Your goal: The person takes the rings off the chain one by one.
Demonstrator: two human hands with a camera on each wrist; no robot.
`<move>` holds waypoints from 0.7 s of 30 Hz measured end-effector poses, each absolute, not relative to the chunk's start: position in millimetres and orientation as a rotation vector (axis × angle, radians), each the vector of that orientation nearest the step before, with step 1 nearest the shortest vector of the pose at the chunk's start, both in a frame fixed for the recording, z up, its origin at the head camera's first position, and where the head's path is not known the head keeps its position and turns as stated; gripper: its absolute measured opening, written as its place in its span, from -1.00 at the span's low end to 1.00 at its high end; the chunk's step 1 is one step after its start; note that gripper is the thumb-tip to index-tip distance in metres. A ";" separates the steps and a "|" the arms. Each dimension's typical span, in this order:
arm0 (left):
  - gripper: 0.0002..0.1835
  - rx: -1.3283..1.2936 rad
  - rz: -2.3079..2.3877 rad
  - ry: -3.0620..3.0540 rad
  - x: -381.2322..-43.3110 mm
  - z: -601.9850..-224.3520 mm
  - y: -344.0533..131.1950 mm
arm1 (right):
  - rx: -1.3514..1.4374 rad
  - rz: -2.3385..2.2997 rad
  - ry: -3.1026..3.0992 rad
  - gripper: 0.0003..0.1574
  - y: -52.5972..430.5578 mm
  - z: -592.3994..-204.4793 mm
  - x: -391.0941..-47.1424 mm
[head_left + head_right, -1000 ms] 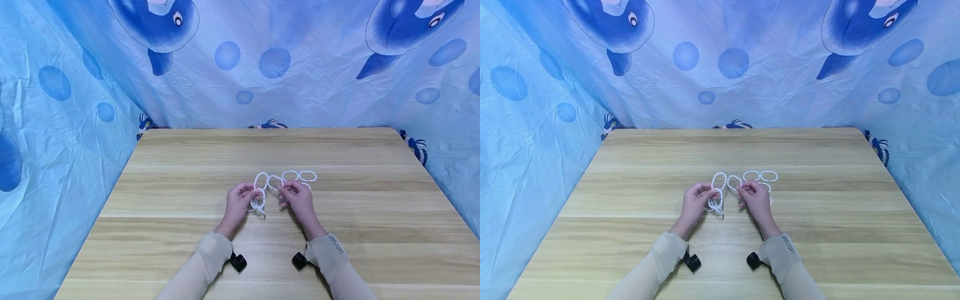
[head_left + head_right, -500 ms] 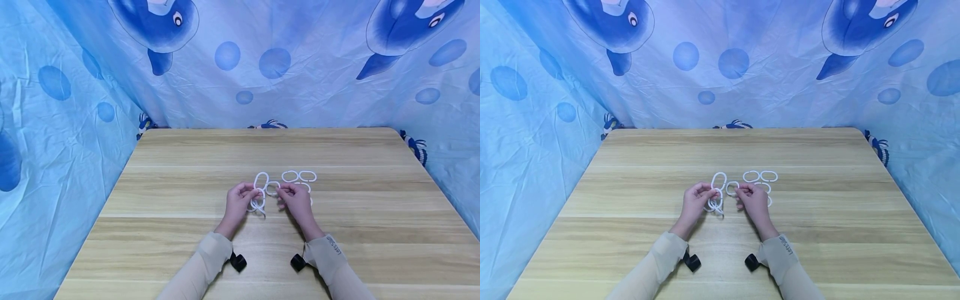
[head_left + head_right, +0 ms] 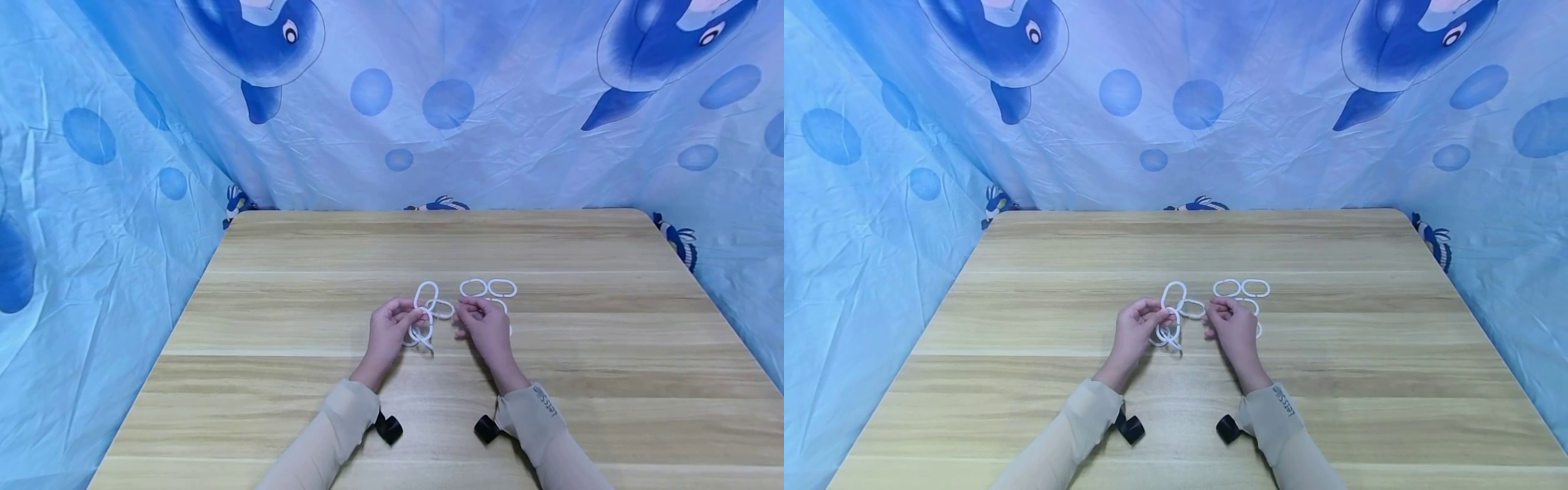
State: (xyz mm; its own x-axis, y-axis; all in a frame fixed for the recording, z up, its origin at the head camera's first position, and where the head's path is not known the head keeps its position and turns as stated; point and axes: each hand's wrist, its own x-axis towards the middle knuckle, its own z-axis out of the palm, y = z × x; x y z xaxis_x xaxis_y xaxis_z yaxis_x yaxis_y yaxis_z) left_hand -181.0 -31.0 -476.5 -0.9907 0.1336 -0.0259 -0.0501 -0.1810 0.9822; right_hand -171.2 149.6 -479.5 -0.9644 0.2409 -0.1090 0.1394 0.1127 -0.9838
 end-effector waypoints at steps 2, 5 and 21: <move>-0.75 0.099 2.324 1.928 -180.9 -476.4 -31.1 | -0.397 2.006 -2.274 -0.67 149.8 -479.1 -171.0; -0.75 0.091 2.319 1.928 -180.5 -476.1 -31.4 | -0.395 2.002 -2.267 -0.67 149.8 -478.8 -170.6; -0.76 0.140 2.311 1.928 -180.6 -477.5 -31.1 | -0.371 2.012 -2.253 -0.67 149.5 -479.3 -170.6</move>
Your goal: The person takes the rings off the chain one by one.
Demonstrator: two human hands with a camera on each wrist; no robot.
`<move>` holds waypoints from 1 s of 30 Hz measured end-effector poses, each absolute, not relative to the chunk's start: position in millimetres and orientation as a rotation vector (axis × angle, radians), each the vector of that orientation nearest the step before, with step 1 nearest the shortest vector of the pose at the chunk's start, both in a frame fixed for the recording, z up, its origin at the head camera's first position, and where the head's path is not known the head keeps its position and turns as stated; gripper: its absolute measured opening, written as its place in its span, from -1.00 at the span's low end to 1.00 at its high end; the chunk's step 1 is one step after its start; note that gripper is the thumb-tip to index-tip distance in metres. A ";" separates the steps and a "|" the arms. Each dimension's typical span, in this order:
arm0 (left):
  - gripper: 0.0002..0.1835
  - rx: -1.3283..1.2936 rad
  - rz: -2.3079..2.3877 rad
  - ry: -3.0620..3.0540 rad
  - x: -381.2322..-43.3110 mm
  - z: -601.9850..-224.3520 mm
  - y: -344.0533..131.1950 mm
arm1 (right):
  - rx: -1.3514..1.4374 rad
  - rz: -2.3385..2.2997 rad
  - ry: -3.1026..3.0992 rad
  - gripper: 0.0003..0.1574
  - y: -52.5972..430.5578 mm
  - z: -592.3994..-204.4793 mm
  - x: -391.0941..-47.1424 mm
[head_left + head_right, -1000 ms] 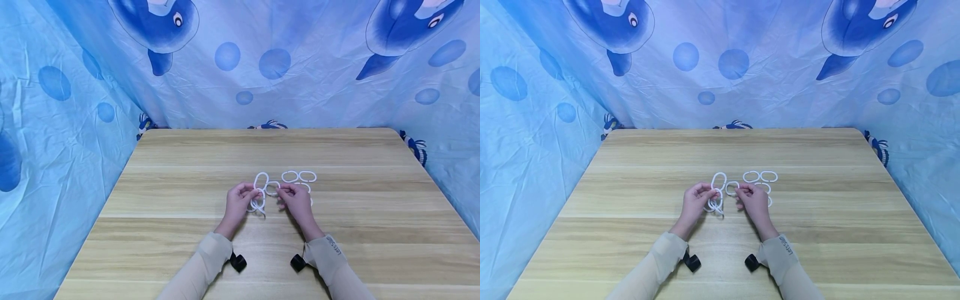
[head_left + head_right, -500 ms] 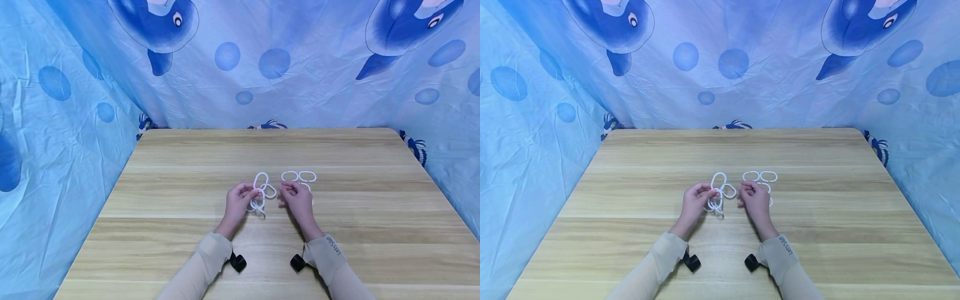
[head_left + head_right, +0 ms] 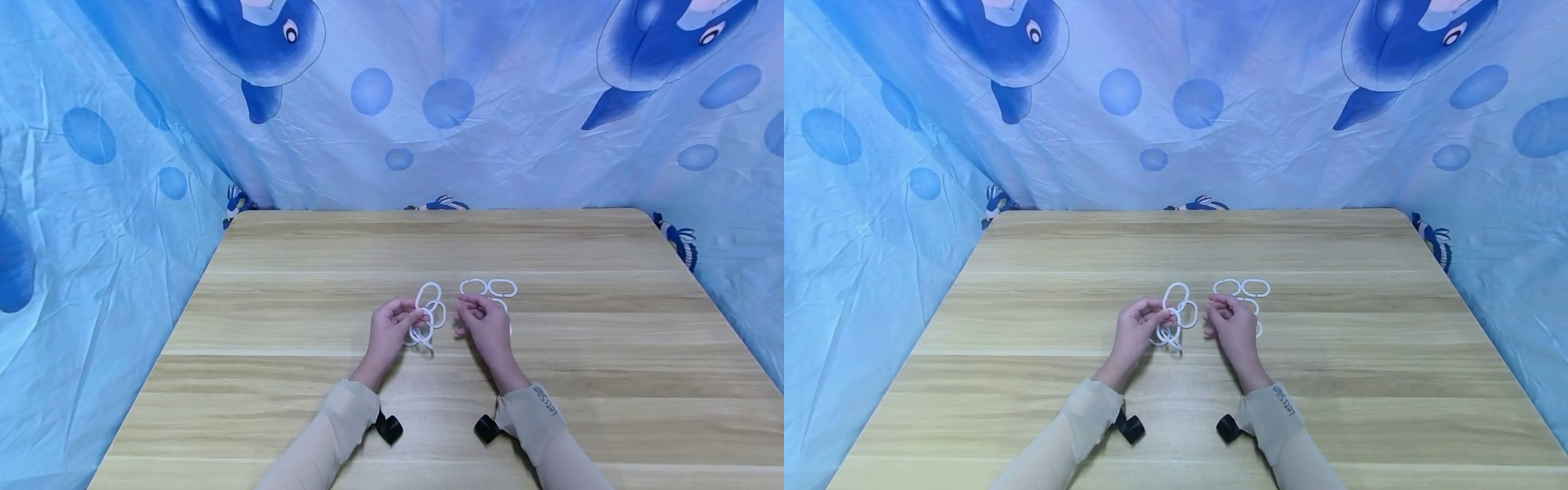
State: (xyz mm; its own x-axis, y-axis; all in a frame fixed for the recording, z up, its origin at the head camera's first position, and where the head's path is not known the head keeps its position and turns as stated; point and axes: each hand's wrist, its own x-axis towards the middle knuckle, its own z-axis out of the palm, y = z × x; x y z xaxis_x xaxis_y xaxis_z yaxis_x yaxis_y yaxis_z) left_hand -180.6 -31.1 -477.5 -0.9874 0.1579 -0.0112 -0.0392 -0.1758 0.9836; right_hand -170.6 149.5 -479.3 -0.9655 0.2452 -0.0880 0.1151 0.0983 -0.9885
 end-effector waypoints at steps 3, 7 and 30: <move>-0.77 0.154 2.304 1.934 -180.2 -477.1 -31.2 | -0.356 2.016 -2.251 -0.67 149.7 -479.1 -170.3; -0.77 0.162 2.296 1.946 -179.8 -476.3 -31.2 | -0.331 2.031 -2.238 -0.68 149.5 -478.6 -170.0; -0.78 0.165 2.275 1.980 -179.3 -474.6 -31.9 | 0.126 2.169 -2.246 -0.73 144.7 -482.2 -164.3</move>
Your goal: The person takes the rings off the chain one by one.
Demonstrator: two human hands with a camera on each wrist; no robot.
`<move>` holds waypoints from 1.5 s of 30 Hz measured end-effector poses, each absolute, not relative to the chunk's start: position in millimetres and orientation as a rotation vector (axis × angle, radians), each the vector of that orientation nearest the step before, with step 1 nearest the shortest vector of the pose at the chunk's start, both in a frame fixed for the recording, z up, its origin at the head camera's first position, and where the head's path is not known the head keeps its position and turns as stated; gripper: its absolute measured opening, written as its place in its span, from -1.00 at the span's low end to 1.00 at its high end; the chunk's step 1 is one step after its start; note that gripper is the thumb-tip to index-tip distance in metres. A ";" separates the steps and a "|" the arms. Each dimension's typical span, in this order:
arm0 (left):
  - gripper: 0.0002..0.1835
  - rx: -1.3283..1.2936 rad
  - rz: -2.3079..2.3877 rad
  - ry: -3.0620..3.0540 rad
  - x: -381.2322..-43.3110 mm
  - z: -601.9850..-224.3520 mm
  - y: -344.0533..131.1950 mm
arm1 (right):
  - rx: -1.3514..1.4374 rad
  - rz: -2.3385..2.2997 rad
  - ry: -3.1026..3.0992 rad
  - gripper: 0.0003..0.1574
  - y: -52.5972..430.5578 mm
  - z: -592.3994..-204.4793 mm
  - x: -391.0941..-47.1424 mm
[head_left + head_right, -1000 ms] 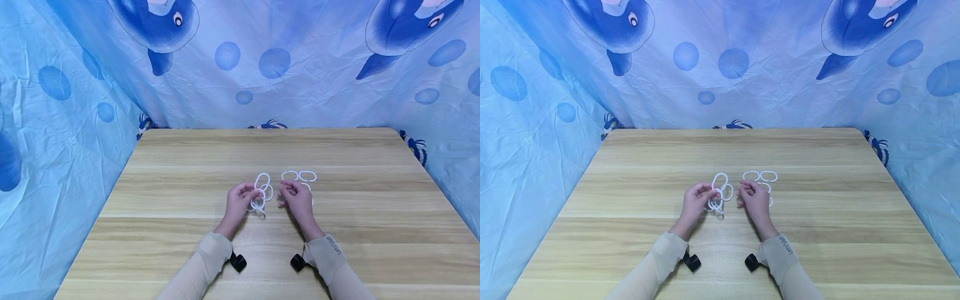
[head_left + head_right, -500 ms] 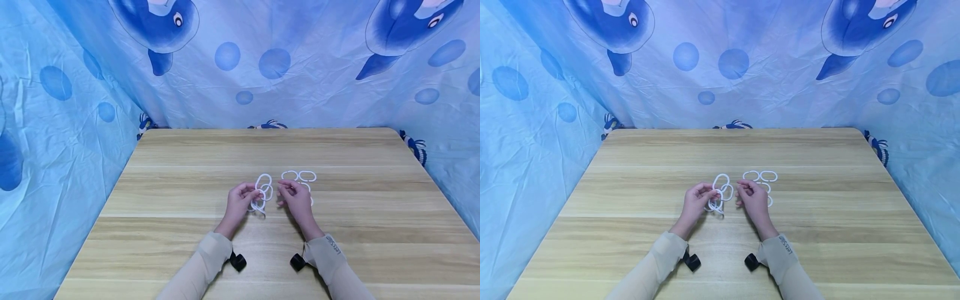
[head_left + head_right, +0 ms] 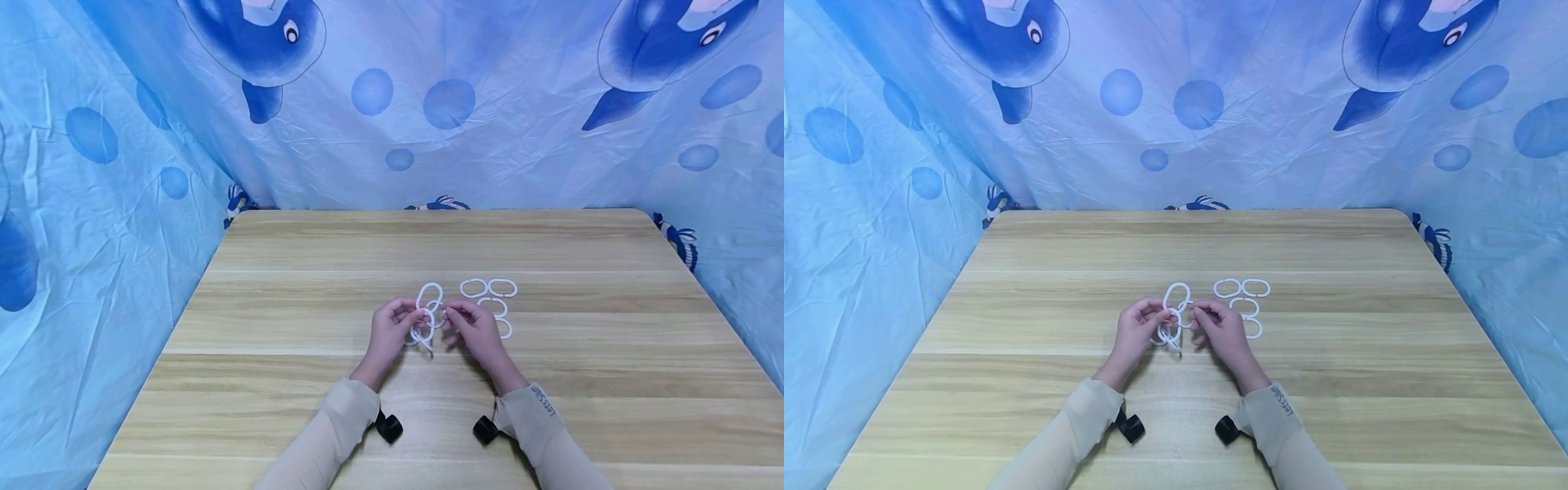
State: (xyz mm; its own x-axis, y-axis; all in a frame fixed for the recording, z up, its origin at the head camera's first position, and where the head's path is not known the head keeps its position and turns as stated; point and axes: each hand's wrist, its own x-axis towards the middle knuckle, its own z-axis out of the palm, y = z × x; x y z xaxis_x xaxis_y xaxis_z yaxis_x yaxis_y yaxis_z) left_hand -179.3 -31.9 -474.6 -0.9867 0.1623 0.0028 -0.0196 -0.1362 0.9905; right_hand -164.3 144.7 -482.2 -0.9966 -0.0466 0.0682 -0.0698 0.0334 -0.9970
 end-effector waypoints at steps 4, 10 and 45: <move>-0.76 0.174 2.254 1.993 -178.9 -475.6 -32.2 | 0.112 2.171 -2.244 -0.72 144.4 -482.3 -164.3; -0.77 0.168 2.243 1.981 -178.2 -475.3 -32.3 | 0.080 2.207 -2.198 -0.69 145.3 -481.9 -163.8; -0.54 0.141 2.109 1.916 -176.3 -473.3 -30.6 | 0.059 2.071 -2.194 -0.65 148.2 -480.6 -163.0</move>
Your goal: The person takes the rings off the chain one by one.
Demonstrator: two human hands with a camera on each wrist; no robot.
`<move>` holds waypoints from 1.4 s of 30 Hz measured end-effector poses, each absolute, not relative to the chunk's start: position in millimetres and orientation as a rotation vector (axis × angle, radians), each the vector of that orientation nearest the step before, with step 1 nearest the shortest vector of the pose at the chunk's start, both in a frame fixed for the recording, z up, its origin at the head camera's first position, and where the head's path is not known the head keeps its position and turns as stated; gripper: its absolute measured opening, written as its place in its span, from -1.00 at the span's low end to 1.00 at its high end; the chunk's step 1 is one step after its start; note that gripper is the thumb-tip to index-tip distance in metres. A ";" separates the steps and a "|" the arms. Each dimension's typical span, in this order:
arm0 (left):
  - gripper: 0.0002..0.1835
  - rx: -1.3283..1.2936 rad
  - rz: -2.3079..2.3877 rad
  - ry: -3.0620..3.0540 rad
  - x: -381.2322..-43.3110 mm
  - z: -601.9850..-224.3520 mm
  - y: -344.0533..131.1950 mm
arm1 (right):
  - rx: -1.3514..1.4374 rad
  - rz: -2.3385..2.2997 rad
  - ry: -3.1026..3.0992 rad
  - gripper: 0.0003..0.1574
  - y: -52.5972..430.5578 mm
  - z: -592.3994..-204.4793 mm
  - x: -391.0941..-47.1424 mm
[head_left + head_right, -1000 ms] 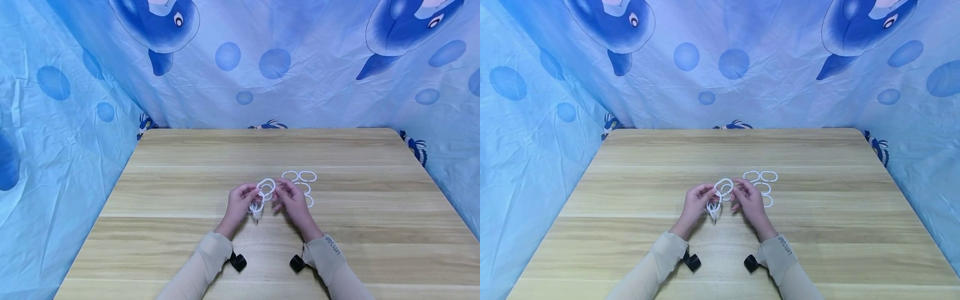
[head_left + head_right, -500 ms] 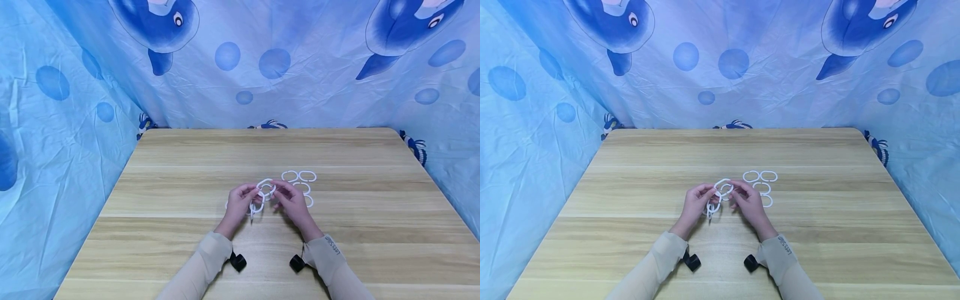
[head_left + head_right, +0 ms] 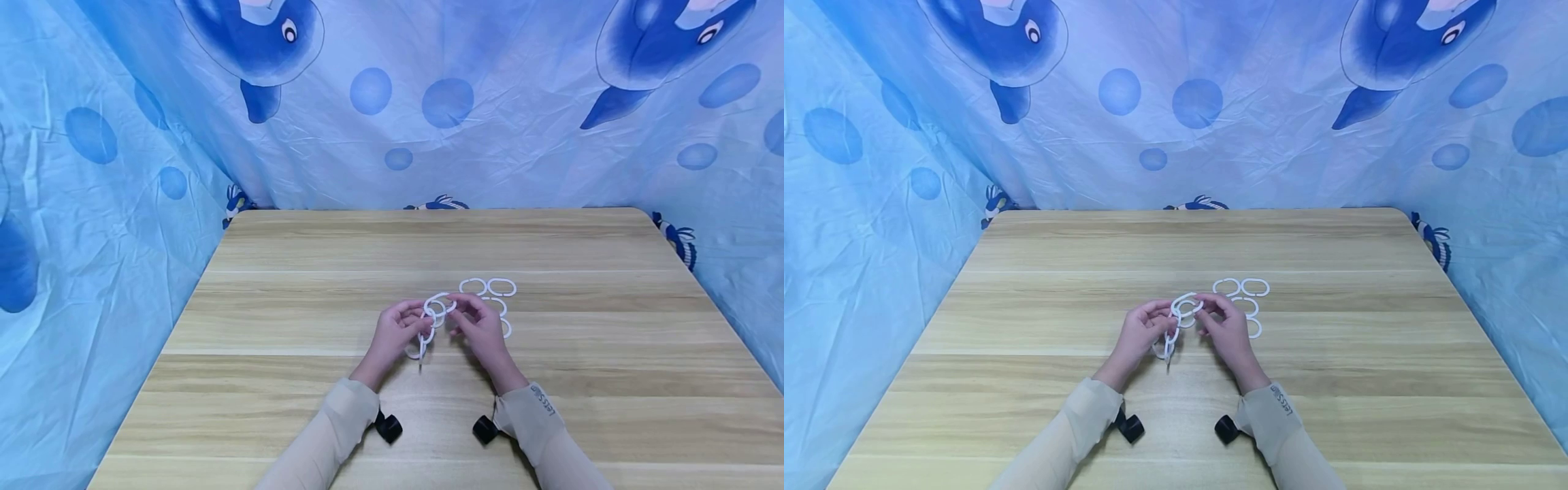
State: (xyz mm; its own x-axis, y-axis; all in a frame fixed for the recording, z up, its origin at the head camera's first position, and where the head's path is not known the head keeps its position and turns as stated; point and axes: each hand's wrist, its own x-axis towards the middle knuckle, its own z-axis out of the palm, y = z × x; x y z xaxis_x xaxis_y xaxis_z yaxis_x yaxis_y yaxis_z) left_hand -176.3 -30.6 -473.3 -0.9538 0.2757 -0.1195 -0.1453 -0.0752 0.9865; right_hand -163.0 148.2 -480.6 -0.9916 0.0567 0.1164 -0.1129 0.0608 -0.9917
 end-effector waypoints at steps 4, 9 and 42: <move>-0.42 0.206 2.072 1.925 -175.6 -473.3 -31.0 | 0.025 2.068 -2.198 -0.66 148.7 -480.2 -163.2; -0.31 0.325 2.051 1.907 -175.6 -474.7 -31.2 | -0.017 2.079 -2.193 -0.67 149.4 -478.6 -163.6; -0.29 0.410 1.947 1.958 -174.7 -476.2 -30.1 | -0.043 2.048 -2.073 -0.71 149.3 -478.2 -165.8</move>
